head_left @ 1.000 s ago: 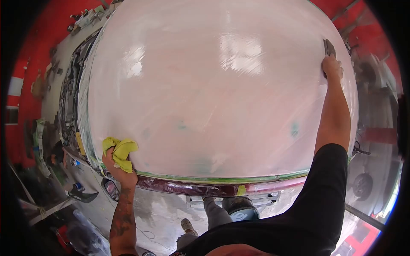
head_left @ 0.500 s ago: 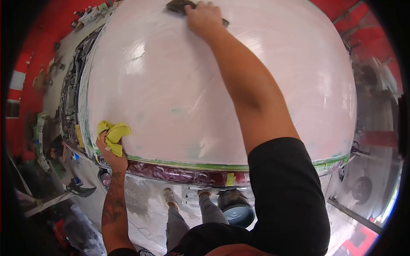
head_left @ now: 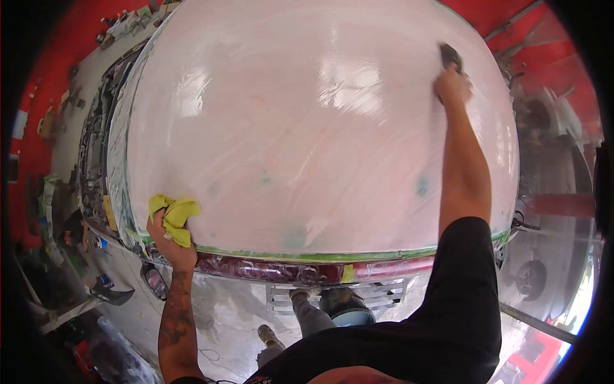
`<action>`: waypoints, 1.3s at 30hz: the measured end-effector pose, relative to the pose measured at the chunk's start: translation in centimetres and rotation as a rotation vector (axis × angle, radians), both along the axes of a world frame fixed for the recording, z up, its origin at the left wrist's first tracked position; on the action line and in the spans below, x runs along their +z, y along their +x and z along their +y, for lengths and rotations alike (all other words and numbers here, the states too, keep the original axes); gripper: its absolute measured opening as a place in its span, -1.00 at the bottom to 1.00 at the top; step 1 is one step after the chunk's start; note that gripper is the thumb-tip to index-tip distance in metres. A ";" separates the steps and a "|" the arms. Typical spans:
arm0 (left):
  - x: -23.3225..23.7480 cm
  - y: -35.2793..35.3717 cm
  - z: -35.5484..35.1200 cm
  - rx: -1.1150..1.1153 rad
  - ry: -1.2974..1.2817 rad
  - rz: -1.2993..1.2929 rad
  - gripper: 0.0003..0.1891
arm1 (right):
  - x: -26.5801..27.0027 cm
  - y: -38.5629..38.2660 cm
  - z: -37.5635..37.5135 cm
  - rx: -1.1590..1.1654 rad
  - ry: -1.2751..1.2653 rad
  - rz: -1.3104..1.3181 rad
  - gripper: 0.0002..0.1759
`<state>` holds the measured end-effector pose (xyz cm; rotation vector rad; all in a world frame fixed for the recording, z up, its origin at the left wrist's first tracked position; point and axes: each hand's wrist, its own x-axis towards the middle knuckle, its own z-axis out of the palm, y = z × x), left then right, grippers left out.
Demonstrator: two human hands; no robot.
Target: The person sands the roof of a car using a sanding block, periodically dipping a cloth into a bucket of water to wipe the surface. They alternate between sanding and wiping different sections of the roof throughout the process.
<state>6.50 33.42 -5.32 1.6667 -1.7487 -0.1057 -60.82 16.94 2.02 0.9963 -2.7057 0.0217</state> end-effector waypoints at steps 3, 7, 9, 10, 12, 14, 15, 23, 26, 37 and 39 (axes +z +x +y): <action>0.0 0.0 0.1 -0.010 -0.010 0.001 -0.42 | -0.2 15.8 -5.4 0.535 -0.122 0.039 -0.54; -0.5 0.4 -0.2 -0.031 -0.047 -0.020 -0.41 | -1.9 31.9 -2.6 1.124 -0.173 0.036 -0.47; -0.6 0.6 -0.1 -0.039 -0.067 -0.034 -0.41 | -2.0 29.9 -1.2 1.186 -0.152 0.008 -0.46; -0.6 0.4 0.0 -0.043 -0.066 -0.005 -0.42 | -1.5 26.4 -1.0 1.114 -0.133 0.014 -0.46; -0.6 0.3 0.1 -0.038 -0.059 -0.019 -0.45 | -0.5 17.8 0.5 0.885 -0.100 0.029 -0.51; -0.3 0.1 -0.1 -0.009 -0.048 -0.069 -0.49 | 0.3 6.6 4.4 0.492 -0.037 -0.002 -0.45; -0.1 -0.1 0.0 -0.012 -0.051 -0.068 -0.49 | -0.3 0.6 6.9 0.296 -0.015 -0.008 -0.42; 0.1 -0.2 0.0 -0.025 -0.041 -0.019 -0.48 | -0.6 3.8 12.9 0.298 0.017 0.023 -0.45; 0.2 -0.1 0.0 -0.023 -0.067 -0.075 -0.48 | -0.5 20.6 15.9 0.867 -0.103 -0.067 -0.45; -0.9 0.7 -0.3 -0.038 -0.073 -0.043 -0.44 | -0.3 1.3 13.7 0.489 -0.102 0.003 -0.48; -0.9 0.5 -0.2 -0.041 -0.070 -0.022 -0.44 | -0.5 0.8 15.1 0.485 -0.126 -0.014 -0.48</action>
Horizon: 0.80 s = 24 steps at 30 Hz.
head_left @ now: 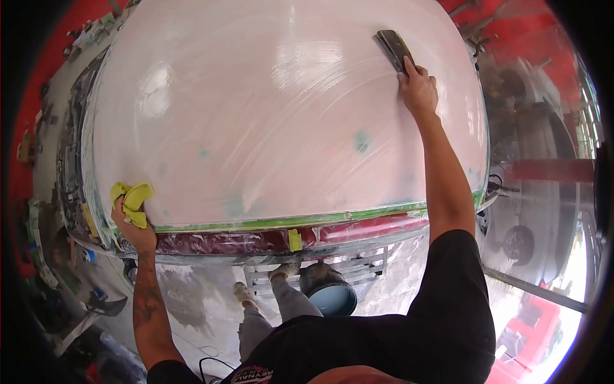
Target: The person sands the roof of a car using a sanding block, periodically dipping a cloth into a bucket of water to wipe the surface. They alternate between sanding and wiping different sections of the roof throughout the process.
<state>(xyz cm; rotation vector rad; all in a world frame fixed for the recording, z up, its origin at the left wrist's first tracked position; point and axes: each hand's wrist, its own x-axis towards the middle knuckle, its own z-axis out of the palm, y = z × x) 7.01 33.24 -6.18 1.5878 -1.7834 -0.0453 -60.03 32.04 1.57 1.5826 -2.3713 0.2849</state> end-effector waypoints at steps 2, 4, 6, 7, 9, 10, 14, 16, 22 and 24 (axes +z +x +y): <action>0.3 -0.4 -0.1 -0.027 0.013 0.069 -0.44 | -0.4 2.5 3.2 0.098 -0.048 -0.026 -0.46; 0.6 -0.6 0.1 0.003 0.034 0.036 -0.44 | -0.3 9.9 10.2 0.302 -0.030 -0.089 -0.33; 0.8 -0.7 0.0 0.033 0.047 0.004 -0.44 | 0.0 14.6 16.6 0.511 0.129 -0.090 -0.25; 0.8 -0.8 0.0 0.043 0.044 -0.042 -0.44 | 0.3 14.7 17.5 0.593 0.146 -0.129 -0.25; 0.7 -0.7 0.1 0.058 0.042 -0.089 -0.44 | 1.2 12.9 16.5 0.714 0.179 -0.120 -0.26; 0.6 -0.7 0.0 0.021 0.021 -0.025 -0.43 | 0.9 11.1 14.0 0.700 0.185 -0.065 -0.28; 0.5 -0.3 0.0 0.008 -0.003 -0.091 -0.42 | 0.0 2.4 -4.4 0.431 0.024 0.034 -0.38; 0.1 0.3 -0.1 0.005 0.010 -0.036 -0.42 | -0.2 -1.6 -13.4 0.325 -0.010 0.088 -0.41; 0.1 -0.2 0.2 -0.001 0.033 0.030 -0.44 | -0.1 4.5 -1.9 0.472 -0.002 0.012 -0.29; 0.5 -0.2 0.1 0.001 0.042 0.068 -0.44 | -0.4 8.8 9.3 0.584 0.130 -0.094 -0.17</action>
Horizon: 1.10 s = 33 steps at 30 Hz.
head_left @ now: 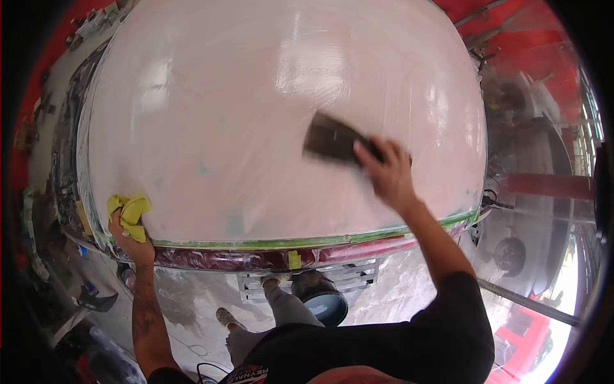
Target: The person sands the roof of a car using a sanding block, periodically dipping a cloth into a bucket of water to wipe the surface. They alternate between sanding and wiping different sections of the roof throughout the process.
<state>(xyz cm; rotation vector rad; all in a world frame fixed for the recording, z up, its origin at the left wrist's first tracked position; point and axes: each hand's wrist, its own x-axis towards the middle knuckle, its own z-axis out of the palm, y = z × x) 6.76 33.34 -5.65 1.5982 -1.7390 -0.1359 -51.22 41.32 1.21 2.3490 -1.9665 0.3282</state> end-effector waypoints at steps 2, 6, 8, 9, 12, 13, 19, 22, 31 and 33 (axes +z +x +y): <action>0.6 -0.5 0.0 -0.001 -0.003 -0.104 -0.44 | 1.2 2.3 7.2 0.124 0.103 -0.058 -0.19; 0.1 0.1 -0.1 -0.012 -0.018 -0.122 -0.45 | 1.3 -2.9 -1.2 0.238 0.030 0.133 -0.27; -0.1 0.1 0.0 -0.025 -0.030 -0.095 -0.46 | 0.8 -6.6 -11.8 0.061 -0.095 0.142 -0.33; -0.2 0.1 0.0 -0.040 -0.046 -0.065 -0.46 | 0.6 -8.7 -17.5 -0.060 -0.137 0.128 -0.37; -0.3 0.5 -0.1 -0.014 0.014 -0.044 -0.46 | -0.2 -11.9 -27.8 -0.266 -0.211 0.153 -0.44; -0.2 0.6 -0.1 -0.021 0.028 -0.051 -0.46 | -0.9 -11.4 -26.4 -0.273 -0.196 0.149 -0.44; -0.1 0.4 0.1 -0.007 -0.002 -0.055 -0.45 | 0.8 0.9 -1.0 0.004 0.037 0.034 -0.22; 0.3 -0.2 -0.3 0.027 0.047 -0.077 -0.44 | 1.7 1.9 5.3 0.216 0.100 -0.057 -0.30; 1.0 -0.5 -0.1 -0.021 -0.078 -0.154 -0.45 | -1.9 -12.7 -21.6 -0.287 -0.246 0.092 -0.47; -0.2 -0.1 -0.5 -0.019 -0.062 -0.086 -0.45 | -1.8 -9.4 -18.0 -0.280 -0.220 0.044 -0.44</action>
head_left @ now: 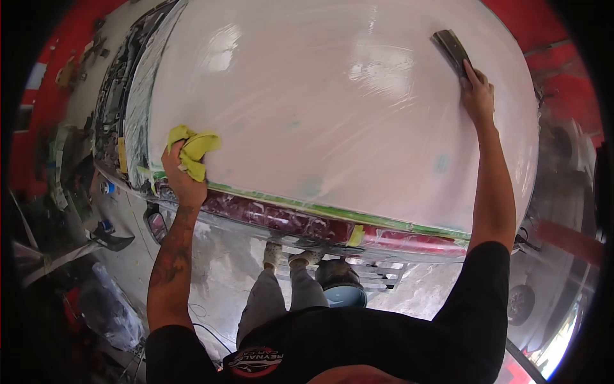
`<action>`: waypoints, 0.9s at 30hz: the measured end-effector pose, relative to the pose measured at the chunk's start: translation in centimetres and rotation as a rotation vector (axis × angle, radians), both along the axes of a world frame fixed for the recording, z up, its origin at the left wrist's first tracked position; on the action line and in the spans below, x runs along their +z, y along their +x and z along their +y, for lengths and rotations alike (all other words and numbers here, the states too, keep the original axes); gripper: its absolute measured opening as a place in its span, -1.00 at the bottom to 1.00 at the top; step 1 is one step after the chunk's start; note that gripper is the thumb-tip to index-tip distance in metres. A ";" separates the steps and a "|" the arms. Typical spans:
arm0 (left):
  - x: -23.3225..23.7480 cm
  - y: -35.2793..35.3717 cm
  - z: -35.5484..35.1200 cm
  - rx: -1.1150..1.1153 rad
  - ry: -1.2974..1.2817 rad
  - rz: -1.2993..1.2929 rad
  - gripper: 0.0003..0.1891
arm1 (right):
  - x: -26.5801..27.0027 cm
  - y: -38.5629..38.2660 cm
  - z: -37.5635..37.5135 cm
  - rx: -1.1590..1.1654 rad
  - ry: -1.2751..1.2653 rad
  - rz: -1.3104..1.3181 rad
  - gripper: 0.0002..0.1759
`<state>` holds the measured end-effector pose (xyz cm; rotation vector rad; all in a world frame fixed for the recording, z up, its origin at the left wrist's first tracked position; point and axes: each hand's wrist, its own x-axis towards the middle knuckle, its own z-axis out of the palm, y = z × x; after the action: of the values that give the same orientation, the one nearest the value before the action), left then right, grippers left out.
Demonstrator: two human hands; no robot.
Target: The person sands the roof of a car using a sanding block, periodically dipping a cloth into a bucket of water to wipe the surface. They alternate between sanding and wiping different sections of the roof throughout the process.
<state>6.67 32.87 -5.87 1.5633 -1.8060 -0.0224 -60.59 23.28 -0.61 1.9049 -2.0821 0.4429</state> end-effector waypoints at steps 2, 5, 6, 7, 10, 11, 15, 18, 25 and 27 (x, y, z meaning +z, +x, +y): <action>0.0 0.9 0.8 -0.021 0.015 0.108 -0.45 | 1.0 5.5 6.8 0.029 0.034 -0.010 -0.39; 0.7 -0.3 0.3 -0.045 0.052 0.092 -0.35 | 1.9 11.4 16.5 0.112 0.162 0.037 -0.33; 0.7 -0.1 0.6 -0.027 0.044 0.050 -0.35 | 3.1 13.3 19.6 0.107 0.197 0.046 -0.32; 0.7 0.1 0.5 -0.008 0.027 0.007 -0.35 | 4.0 14.9 22.2 0.102 0.226 0.051 -0.31; -0.6 1.0 0.1 -0.054 -0.012 0.036 -0.39 | 5.4 19.4 31.6 -0.014 -0.007 -0.175 -0.27; -1.0 1.4 0.1 -0.102 -0.006 0.029 -0.39 | 5.3 21.2 35.1 -0.104 -0.062 -0.305 -0.31; -1.1 2.1 0.0 -0.257 -0.072 0.217 -0.47 | -2.4 28.8 51.0 -0.706 -0.456 -1.352 -0.40; 3.3 0.2 3.4 -0.276 0.083 0.401 -0.57 | -8.8 34.9 62.8 -1.109 -0.754 -1.960 -0.45; 3.1 -10.6 21.0 -1.029 0.447 0.191 -0.47 | -19.6 45.0 76.2 -1.349 -0.937 -2.368 -0.16; -1.0 -14.8 27.0 -1.320 0.811 0.217 -0.52 | -23.7 46.5 77.8 -1.436 -1.039 -2.420 -0.24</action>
<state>-8.17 59.89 -6.84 0.4343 -2.4259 -1.5980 -14.14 101.12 -24.30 1.2683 1.1527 -1.9503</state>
